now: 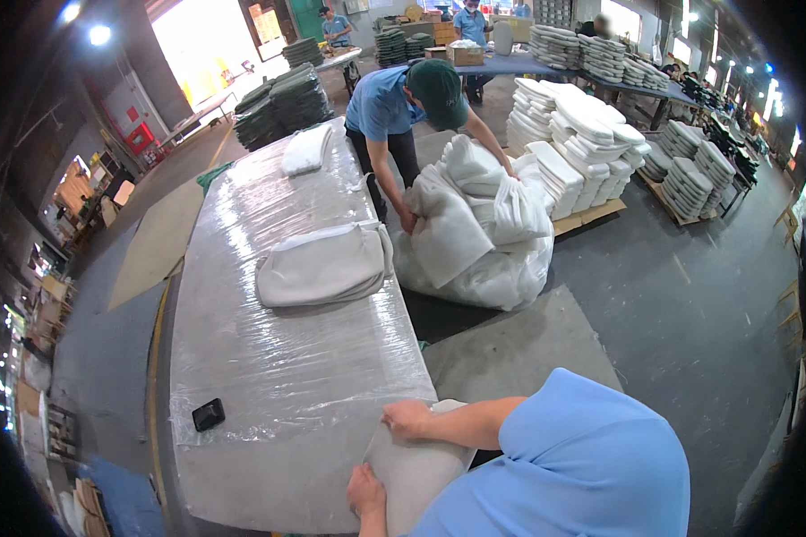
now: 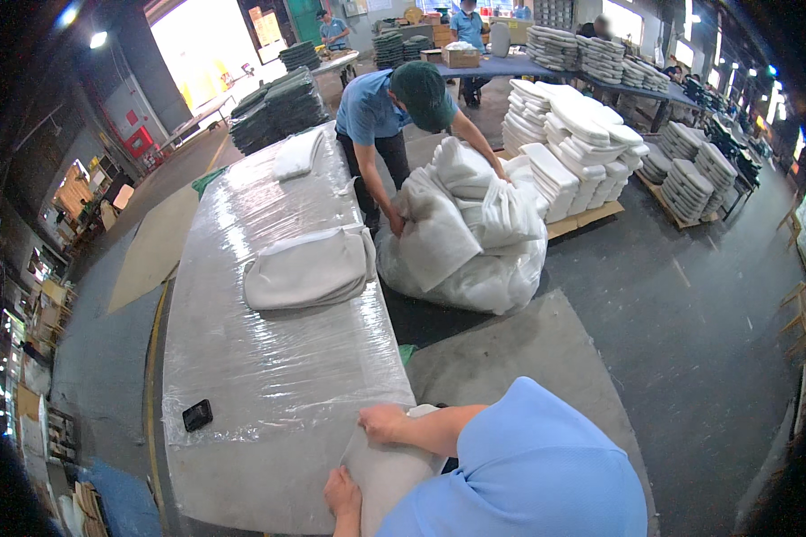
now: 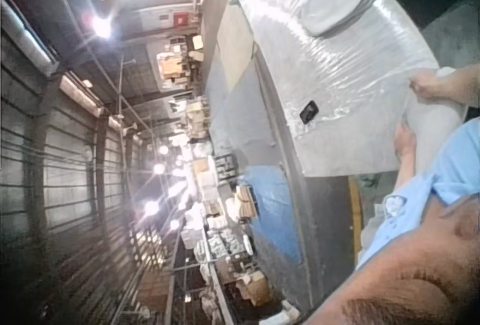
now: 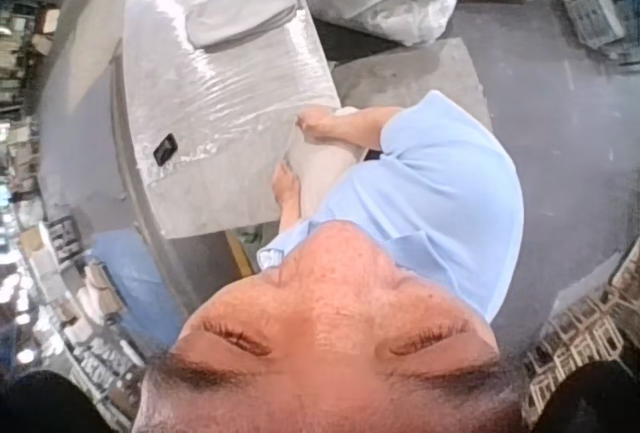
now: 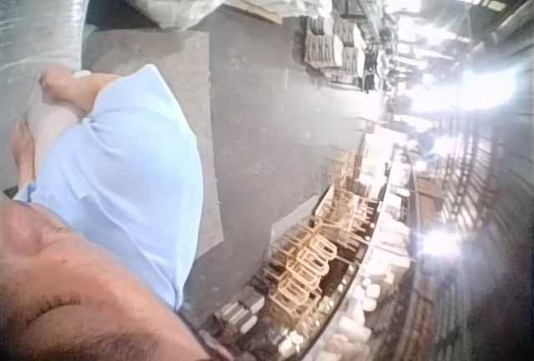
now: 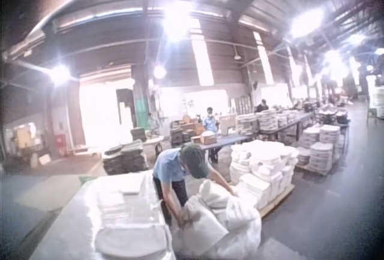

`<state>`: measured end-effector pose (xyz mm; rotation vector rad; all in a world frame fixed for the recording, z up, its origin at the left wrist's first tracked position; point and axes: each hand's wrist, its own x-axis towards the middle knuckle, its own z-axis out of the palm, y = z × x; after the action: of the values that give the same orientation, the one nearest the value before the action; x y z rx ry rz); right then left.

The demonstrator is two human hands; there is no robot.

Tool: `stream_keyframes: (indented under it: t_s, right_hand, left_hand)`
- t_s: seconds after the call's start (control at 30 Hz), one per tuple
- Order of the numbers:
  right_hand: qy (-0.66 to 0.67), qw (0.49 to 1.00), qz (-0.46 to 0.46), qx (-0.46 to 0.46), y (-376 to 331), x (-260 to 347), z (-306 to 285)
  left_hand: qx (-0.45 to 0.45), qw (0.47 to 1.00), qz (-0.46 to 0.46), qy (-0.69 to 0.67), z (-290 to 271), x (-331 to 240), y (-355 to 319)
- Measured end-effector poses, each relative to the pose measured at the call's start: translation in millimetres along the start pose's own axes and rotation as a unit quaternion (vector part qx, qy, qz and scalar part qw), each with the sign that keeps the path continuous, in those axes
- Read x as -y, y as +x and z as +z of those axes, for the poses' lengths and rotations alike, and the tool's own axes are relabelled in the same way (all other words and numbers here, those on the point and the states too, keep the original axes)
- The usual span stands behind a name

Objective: The person folds gray cushion covers and places them on a table. The person also handles white foam inserts, placing them on the table and into a plastic bag. The person stacks the folded covers on a nearby pallet.

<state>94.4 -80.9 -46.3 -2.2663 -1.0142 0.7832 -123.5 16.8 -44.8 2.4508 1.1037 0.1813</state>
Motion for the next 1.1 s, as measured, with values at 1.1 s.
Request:
stream_keyframes:
  t_s: [1.1]
  right_hand:
    - [-0.001,0.999,0.033,0.004,6.1,7.1,-3.6]
  left_hand:
    - [0.027,0.998,-0.048,-0.003,-4.2,-6.4,7.8]
